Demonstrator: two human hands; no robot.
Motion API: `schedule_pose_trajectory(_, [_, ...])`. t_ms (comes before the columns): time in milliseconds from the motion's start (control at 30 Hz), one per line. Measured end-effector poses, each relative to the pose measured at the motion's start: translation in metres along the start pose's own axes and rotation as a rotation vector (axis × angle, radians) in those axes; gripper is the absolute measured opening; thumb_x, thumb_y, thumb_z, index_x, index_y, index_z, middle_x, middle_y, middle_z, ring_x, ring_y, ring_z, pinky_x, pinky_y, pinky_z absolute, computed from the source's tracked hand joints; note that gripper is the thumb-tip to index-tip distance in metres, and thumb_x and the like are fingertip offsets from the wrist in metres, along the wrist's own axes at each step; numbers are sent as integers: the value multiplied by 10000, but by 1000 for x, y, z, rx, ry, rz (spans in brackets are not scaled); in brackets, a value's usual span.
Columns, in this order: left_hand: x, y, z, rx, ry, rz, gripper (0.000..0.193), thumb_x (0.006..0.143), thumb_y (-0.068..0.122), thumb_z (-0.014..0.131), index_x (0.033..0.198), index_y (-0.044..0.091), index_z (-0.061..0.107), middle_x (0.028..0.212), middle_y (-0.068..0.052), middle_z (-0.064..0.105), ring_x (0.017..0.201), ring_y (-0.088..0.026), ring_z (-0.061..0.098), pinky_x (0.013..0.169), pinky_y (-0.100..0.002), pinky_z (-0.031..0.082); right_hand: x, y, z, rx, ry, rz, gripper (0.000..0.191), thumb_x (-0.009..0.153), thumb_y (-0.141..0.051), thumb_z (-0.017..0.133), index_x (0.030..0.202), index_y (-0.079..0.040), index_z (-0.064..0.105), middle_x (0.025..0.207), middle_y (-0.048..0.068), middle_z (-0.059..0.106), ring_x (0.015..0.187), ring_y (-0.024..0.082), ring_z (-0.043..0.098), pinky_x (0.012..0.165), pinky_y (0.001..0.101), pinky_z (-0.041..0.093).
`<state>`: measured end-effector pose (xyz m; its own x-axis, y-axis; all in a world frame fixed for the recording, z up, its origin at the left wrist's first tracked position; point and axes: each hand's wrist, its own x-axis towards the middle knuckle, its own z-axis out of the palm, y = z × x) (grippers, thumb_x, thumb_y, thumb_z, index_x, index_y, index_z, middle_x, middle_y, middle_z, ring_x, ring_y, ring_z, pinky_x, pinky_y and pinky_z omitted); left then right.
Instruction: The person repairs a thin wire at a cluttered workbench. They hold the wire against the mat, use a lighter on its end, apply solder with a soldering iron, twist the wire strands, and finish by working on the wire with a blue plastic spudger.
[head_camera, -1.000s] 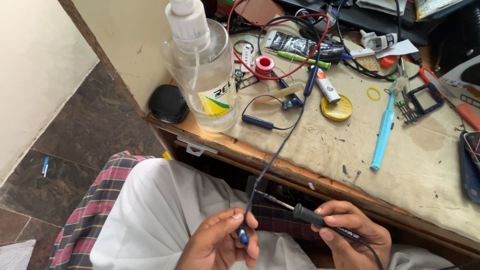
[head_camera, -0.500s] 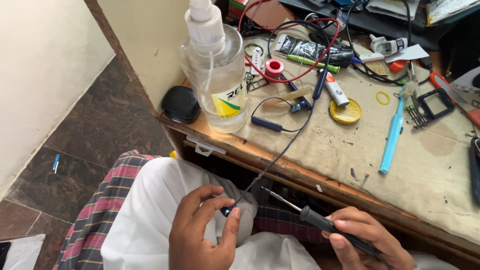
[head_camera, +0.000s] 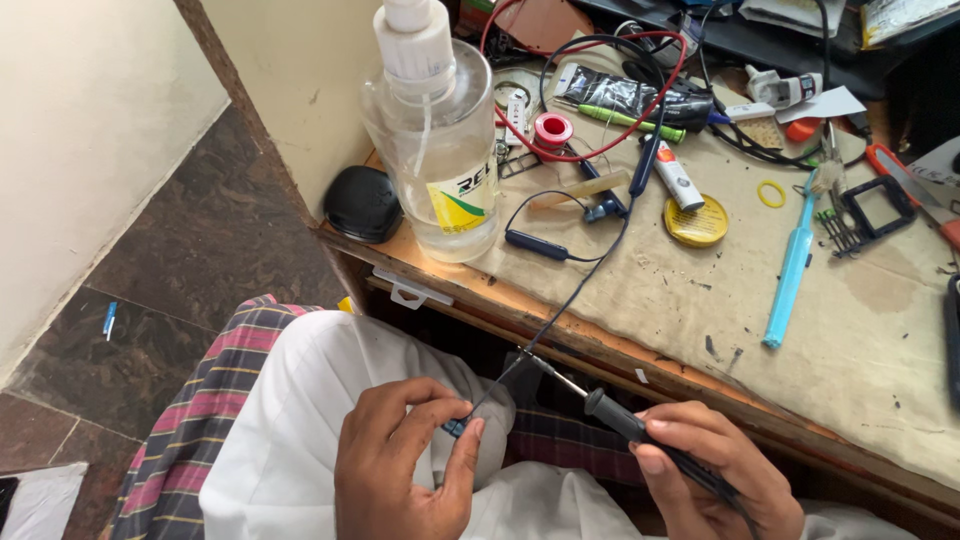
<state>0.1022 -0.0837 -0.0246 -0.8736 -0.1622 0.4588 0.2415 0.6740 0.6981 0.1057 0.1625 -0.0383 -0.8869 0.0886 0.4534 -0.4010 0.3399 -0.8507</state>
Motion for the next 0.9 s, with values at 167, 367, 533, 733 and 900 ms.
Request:
schedule_pose_trajectory(167, [1,-2,-1,0,8,24,232,674,126,860,869,125,734,945,-6,692,931,-194,680,813,-358,498,0,2,-2,-9,-51,-86,192,843,-22,780,1023,-8,713,969,184,766,875,153,751,763,222,584])
schedule_pose_trajectory(367, [-1,-1,-2,-19,13,-11,217,697,131,851,884,116,742,968,-17,701,948,-207,687,829,-358,517,-6,2,3,46,21,-5,179,870,0,766,1038,10,704,1023,213,751,930,186,751,824,273,605])
schedule_pose_trajectory(533, [0,-3,-1,-222,-66,-189,151,775,139,818,901,87,752,967,-28,758,948,-162,757,825,-301,571,-4,4,3,53,40,19,164,870,24,748,1026,17,699,1039,219,747,961,213,765,860,323,646])
schedule_pose_trajectory(733, [0,-12,2,-448,-197,-475,118,805,143,795,888,59,792,788,-22,788,759,-115,720,724,-276,545,-2,6,-2,44,-46,-51,178,857,24,756,1028,11,709,1016,206,759,925,202,771,839,303,629])
schedule_pose_trajectory(900, [-1,-15,5,-491,-224,-575,127,804,150,800,897,62,799,732,-22,777,712,-108,691,724,-278,551,-6,6,1,30,62,60,160,855,45,734,1010,26,698,1038,225,740,983,230,764,868,345,664])
